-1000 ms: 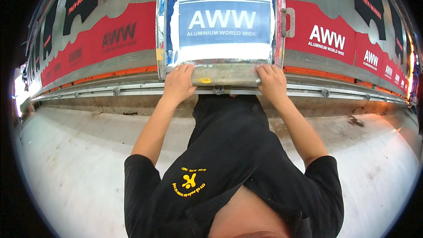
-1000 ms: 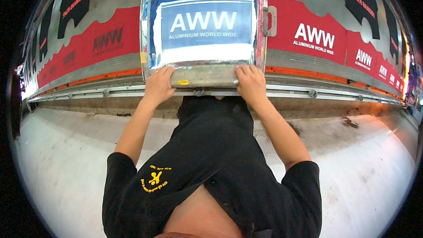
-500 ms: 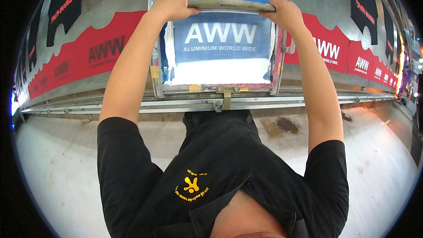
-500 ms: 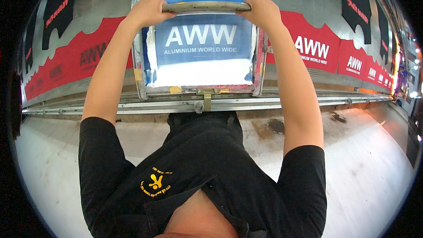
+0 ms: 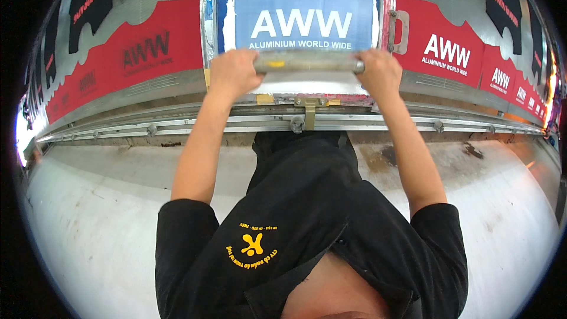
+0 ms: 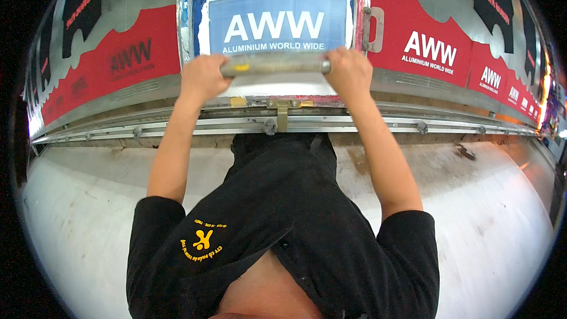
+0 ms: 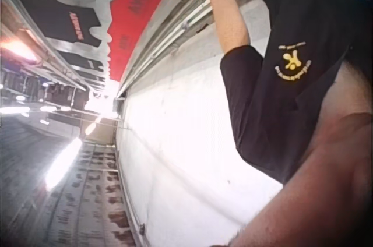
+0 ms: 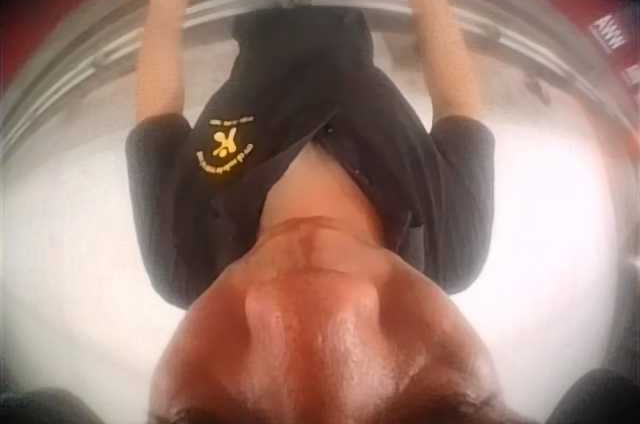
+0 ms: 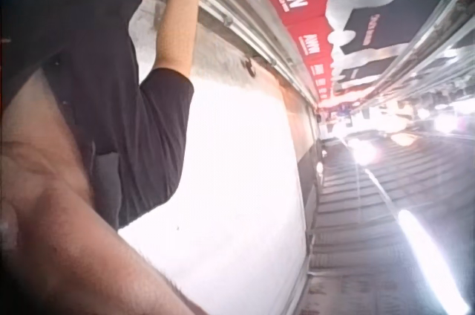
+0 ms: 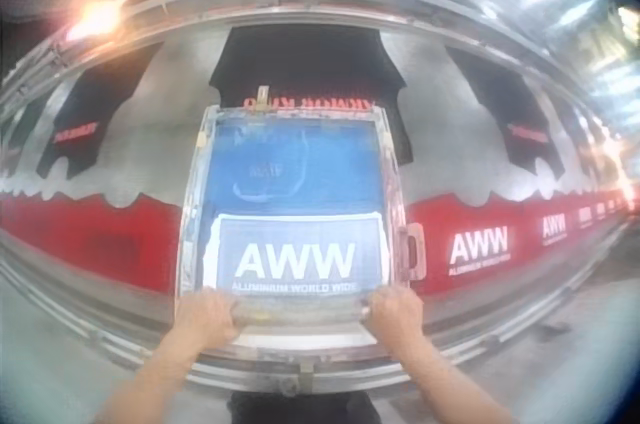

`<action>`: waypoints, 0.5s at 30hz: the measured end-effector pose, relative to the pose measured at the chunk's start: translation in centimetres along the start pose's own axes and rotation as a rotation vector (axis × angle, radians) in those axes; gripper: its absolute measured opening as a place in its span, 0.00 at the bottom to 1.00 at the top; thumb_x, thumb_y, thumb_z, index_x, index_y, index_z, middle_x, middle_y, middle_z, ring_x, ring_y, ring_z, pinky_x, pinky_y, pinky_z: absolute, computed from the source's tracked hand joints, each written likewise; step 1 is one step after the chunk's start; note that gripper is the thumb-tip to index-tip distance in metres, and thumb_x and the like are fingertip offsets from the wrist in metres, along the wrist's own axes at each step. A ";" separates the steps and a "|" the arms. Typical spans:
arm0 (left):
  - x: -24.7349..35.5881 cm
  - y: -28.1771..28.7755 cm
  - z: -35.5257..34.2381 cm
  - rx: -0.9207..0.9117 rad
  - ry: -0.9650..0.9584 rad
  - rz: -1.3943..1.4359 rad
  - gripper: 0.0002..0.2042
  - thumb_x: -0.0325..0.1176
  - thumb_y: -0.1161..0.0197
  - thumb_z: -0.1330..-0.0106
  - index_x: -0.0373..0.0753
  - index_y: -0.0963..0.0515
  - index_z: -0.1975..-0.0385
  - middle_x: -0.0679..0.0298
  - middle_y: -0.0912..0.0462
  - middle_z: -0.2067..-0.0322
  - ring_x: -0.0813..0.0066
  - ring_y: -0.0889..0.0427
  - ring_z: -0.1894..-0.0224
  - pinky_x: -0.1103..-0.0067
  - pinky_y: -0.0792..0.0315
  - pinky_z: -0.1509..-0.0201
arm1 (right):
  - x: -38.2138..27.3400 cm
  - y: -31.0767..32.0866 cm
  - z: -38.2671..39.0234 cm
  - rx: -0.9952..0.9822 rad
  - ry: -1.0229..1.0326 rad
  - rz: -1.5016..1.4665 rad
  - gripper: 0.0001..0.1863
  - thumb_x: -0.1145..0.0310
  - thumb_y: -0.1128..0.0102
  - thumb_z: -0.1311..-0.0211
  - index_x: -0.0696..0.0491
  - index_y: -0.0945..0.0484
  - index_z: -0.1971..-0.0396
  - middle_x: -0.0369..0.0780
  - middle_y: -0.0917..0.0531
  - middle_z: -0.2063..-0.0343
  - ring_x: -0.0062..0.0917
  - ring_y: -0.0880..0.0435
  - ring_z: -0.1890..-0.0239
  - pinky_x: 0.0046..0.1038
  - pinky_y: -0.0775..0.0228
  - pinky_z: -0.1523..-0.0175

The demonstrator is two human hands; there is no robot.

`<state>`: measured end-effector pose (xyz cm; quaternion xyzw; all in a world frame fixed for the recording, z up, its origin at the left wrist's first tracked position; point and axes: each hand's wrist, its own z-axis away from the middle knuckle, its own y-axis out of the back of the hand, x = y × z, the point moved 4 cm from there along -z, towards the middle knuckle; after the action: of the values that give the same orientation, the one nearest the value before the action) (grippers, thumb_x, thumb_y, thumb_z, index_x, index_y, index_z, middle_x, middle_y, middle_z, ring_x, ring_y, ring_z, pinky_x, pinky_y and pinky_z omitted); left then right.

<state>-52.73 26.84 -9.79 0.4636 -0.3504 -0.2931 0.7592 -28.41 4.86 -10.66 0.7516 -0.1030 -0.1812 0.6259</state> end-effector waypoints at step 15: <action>-3.8 7.0 -16.6 0.066 -0.056 -0.174 0.23 0.63 0.30 0.41 0.48 0.09 0.66 0.59 0.10 0.71 0.58 0.10 0.64 0.65 0.17 0.59 | 4.4 -0.8 -18.1 -0.313 -0.145 0.108 0.26 0.36 0.25 0.49 0.45 0.10 0.65 0.39 0.10 0.71 0.38 0.10 0.64 0.39 0.19 0.59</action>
<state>-40.72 40.80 -9.77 0.5087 -0.3392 -0.3592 0.7051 -17.15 19.70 -9.33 0.6234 -0.1586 -0.2150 0.7349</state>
